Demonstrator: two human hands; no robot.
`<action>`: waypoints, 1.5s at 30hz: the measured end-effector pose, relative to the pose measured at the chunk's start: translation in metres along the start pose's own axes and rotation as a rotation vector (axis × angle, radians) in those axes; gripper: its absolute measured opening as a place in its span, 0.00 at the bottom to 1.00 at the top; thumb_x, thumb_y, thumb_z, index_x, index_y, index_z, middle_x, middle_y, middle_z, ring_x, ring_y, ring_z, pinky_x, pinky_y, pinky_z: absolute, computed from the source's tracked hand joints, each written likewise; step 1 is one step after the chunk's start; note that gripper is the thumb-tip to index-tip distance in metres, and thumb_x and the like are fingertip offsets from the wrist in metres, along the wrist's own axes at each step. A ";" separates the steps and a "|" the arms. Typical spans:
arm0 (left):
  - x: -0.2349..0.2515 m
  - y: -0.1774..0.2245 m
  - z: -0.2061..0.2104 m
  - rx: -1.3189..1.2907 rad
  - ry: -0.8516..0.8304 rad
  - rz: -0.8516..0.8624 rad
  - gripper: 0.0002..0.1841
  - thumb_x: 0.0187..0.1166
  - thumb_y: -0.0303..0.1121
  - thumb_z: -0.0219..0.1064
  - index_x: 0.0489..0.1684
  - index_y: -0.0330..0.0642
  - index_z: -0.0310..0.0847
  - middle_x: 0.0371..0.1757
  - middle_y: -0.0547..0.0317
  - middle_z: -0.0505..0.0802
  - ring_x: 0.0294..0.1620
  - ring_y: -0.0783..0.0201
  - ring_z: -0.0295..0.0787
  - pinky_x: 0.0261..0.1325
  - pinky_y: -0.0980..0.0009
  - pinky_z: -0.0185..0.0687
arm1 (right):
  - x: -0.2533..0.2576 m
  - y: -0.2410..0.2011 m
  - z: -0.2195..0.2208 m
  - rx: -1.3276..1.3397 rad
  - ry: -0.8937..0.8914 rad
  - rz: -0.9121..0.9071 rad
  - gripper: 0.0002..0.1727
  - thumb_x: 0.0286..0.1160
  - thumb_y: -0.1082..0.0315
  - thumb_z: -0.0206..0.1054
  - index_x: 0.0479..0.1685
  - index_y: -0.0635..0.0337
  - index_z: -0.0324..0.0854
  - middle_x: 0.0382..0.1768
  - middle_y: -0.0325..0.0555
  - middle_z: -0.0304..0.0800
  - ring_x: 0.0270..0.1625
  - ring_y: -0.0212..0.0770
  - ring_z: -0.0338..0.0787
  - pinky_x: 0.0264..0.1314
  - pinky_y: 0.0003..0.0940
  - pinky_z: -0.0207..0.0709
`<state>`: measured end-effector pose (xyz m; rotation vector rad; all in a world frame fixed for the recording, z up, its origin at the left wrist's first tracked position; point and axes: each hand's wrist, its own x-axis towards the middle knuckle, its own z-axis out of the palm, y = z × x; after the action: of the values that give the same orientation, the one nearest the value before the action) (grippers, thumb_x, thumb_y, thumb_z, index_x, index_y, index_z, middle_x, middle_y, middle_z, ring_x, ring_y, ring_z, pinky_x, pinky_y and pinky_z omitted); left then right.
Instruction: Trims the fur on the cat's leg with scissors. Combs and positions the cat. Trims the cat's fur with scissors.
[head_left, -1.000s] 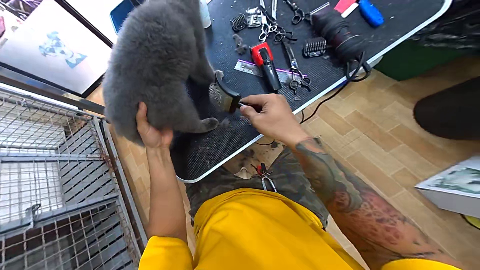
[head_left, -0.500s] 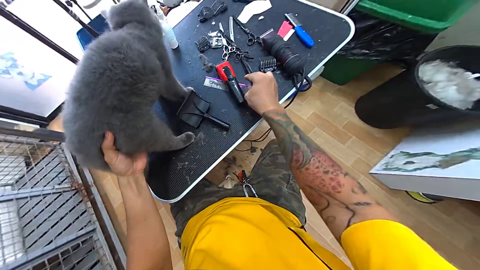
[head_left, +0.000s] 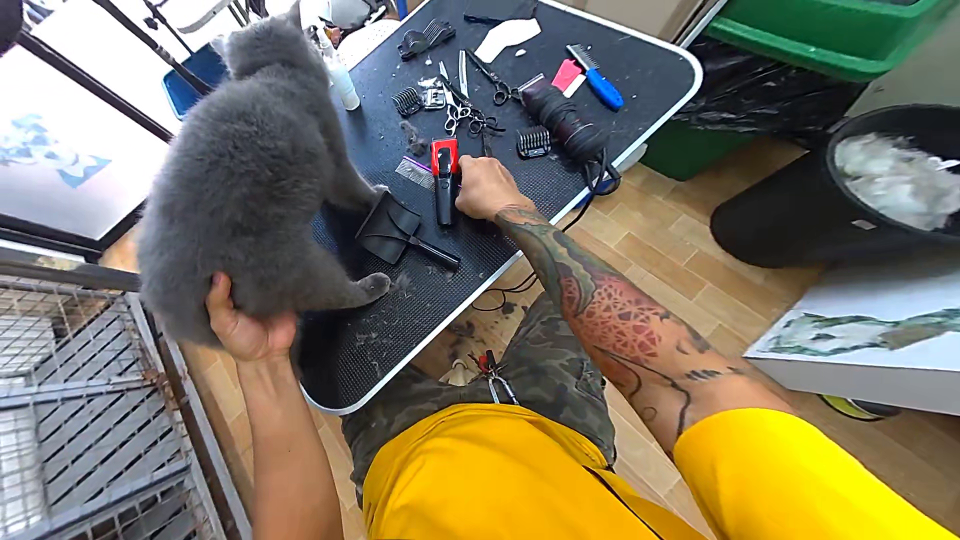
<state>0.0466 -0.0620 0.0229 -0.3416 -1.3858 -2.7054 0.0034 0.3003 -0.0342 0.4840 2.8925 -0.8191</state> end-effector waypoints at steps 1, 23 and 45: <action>0.000 0.000 0.000 -0.010 -0.001 -0.005 0.16 0.78 0.49 0.67 0.56 0.53 0.84 0.54 0.59 0.94 0.58 0.61 0.91 0.62 0.53 0.89 | -0.001 -0.005 -0.002 0.057 0.038 0.052 0.23 0.63 0.68 0.72 0.59 0.68 0.81 0.50 0.68 0.89 0.60 0.69 0.88 0.56 0.71 0.79; -0.002 0.002 0.006 0.018 0.041 -0.048 0.14 0.79 0.46 0.67 0.57 0.53 0.84 0.53 0.60 0.94 0.58 0.62 0.91 0.62 0.55 0.89 | 0.015 -0.042 0.005 -0.101 0.033 -0.062 0.28 0.50 0.67 0.82 0.52 0.73 0.82 0.49 0.75 0.87 0.57 0.77 0.87 0.54 0.76 0.76; -0.004 0.005 0.024 0.027 0.056 -0.055 0.13 0.84 0.41 0.62 0.59 0.49 0.81 0.54 0.56 0.93 0.59 0.59 0.91 0.65 0.52 0.87 | -0.028 -0.005 -0.039 1.462 -0.083 -0.632 0.23 0.87 0.58 0.46 0.59 0.59 0.86 0.43 0.44 0.94 0.39 0.38 0.90 0.45 0.38 0.86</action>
<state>0.0555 -0.0456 0.0389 -0.2274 -1.4358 -2.7146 0.0283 0.3090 0.0064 -0.4621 1.7940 -2.8087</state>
